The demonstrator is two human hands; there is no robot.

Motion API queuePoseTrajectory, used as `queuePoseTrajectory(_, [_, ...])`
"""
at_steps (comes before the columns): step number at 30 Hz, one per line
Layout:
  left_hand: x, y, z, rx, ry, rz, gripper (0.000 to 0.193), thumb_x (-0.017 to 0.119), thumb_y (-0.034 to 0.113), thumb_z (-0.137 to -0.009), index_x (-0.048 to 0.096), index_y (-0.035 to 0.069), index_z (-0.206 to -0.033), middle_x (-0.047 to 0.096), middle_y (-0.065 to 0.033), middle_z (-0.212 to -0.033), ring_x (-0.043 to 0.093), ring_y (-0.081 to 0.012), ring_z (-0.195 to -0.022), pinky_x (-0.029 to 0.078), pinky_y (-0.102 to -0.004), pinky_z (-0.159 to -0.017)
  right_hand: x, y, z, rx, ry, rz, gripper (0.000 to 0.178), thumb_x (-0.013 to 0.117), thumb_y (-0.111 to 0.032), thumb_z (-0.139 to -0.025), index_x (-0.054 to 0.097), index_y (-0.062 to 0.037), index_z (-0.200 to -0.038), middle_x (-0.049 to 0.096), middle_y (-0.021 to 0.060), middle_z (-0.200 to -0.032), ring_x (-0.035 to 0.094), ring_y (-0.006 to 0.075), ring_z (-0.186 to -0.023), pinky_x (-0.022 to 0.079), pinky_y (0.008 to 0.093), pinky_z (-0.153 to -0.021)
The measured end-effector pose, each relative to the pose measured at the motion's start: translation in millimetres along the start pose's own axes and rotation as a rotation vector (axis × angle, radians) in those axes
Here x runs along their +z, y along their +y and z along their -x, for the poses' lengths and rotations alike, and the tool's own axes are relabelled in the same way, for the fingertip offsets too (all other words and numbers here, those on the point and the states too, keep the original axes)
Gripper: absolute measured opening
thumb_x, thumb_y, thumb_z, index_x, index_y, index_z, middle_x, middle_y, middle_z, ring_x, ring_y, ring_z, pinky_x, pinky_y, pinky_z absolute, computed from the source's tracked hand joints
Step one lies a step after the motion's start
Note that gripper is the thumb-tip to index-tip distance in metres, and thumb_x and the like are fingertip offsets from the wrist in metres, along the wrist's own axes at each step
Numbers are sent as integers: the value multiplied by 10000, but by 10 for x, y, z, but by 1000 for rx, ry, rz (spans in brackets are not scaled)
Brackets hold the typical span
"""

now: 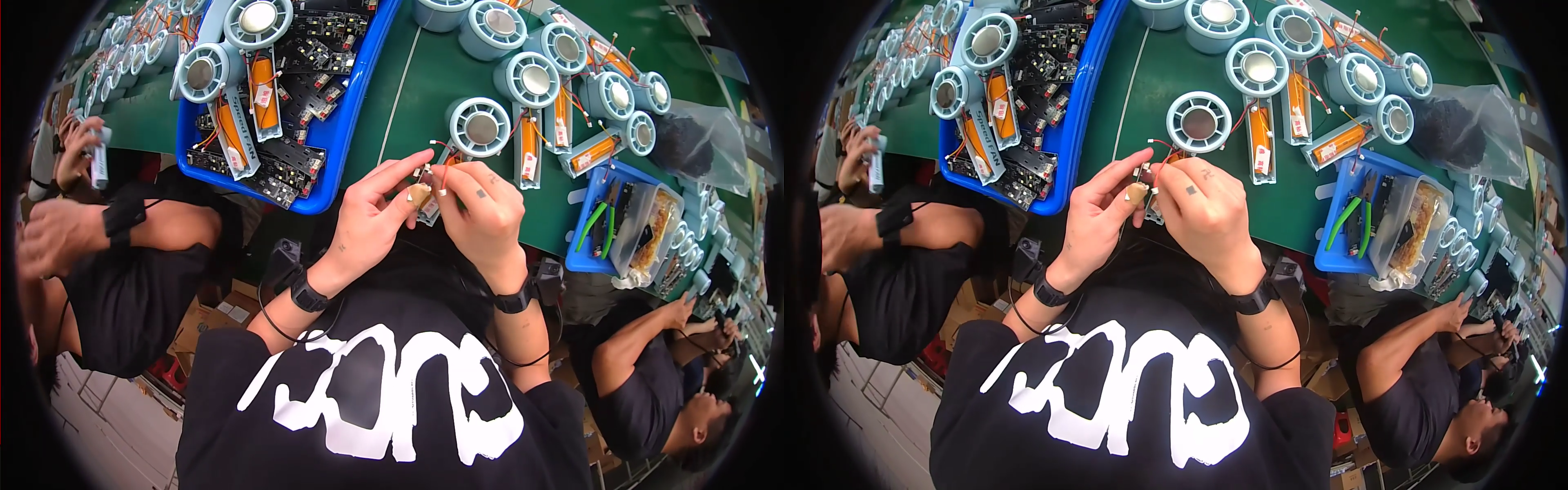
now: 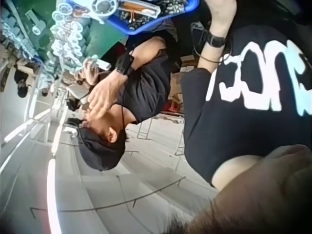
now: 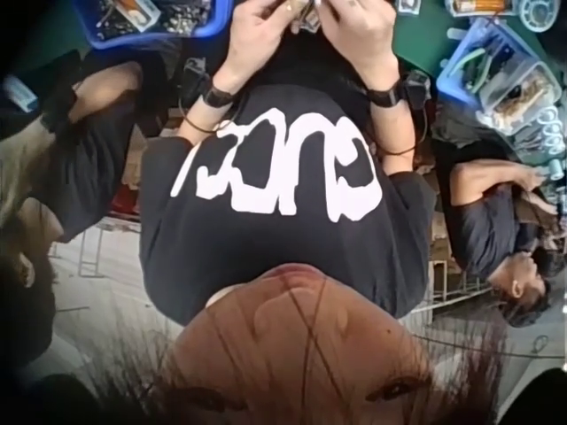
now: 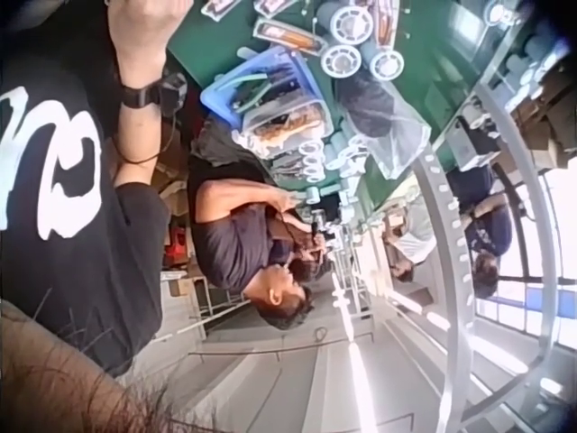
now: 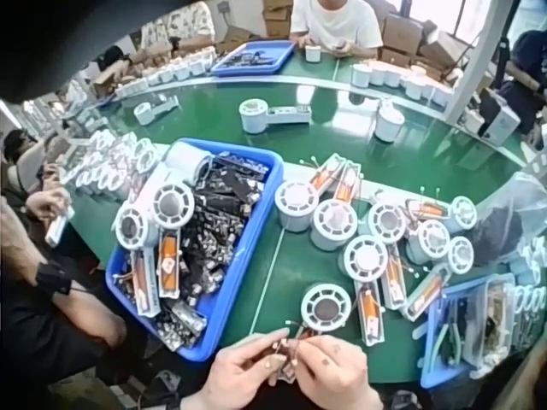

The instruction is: The person picks up a circuit board, connects a wire from a fan assembly to it, and presses the board into the fan housing. After setting the assembled fan aside, the person picks up another circuit board to repeat the process.

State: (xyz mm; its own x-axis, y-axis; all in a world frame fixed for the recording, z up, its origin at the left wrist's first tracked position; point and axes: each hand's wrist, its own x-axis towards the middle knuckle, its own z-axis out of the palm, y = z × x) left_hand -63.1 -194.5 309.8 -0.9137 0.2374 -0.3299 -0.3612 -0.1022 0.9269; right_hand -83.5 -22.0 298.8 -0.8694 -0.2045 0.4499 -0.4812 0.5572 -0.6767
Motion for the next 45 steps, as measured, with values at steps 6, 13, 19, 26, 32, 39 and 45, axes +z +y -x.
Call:
queuePoseTrajectory(6, [-14, -30, -12, 19, -1, 37, 410, 601, 85, -1017, 567, -4, -1416, 583, -51, -1098, 549, -87, -721, 463, -221, -624, 22, -7, -17, 44, 40, 3, 196, 790, 30, -747, 722, -39, -917, 692, 73, -819, 680, 231, -669, 523, 313, -559])
queuePoseTrajectory(13, [6, -4, -5, -24, -15, 67, 408, 607, 99, -1018, 573, 22, -1417, 565, -54, -1075, 552, -75, -727, 481, -219, -634, -19, 19, -30, -3, 21, -5, 196, 799, 24, -745, 718, -43, -910, 687, 73, -808, 674, 225, -654, 514, 307, -545])
queuePoseTrajectory(19, [-9, -19, 2, 9, -21, 33, 411, 597, 97, -1022, 563, -11, -1416, 571, -55, -1121, 550, -87, -709, 458, -218, -620, -13, 8, -31, 15, 25, 18, 208, 790, 39, -731, 711, -40, -907, 682, 74, -806, 673, 223, -652, 508, 305, -539])
queuePoseTrajectory(26, [8, 9, -7, 1, -13, 26, 418, 603, 127, -1024, 564, -9, -1418, 553, -42, -1088, 546, -87, -710, 454, -221, -618, 6, 27, -21, -1, 39, 1, 237, 780, 53, -719, 719, -34, -931, 677, 72, -799, 666, 224, -642, 505, 307, -534])
queuePoseTrajectory(32, [0, 8, -12, -4, -22, 39, 411, 606, 128, -1023, 571, 6, -1415, 553, -41, -1064, 547, -82, -712, 459, -220, -621, 3, 20, -23, -12, 17, -1, 232, 780, 49, -727, 723, -35, -936, 679, 74, -800, 669, 223, -647, 507, 306, -538])
queuePoseTrajectory(39, [-21, -11, -24, 20, -32, 25, 399, 596, 101, -1025, 577, 34, -1419, 567, -48, -1061, 549, -70, -708, 473, -216, -625, 17, 28, -12, 24, 31, -15, 226, 784, 45, -732, 720, -35, -934, 684, 79, -801, 673, 228, -652, 509, 307, -542])
queuePoseTrajectory(45, [2, 6, -18, 0, -26, 61, 412, 602, 143, -1028, 570, 7, -1416, 555, -40, -1061, 547, -82, -704, 458, -220, -621, 22, 17, -13, 27, 37, 4, 216, 783, 42, -736, 718, -32, -928, 683, 80, -800, 673, 231, -651, 509, 306, -541])
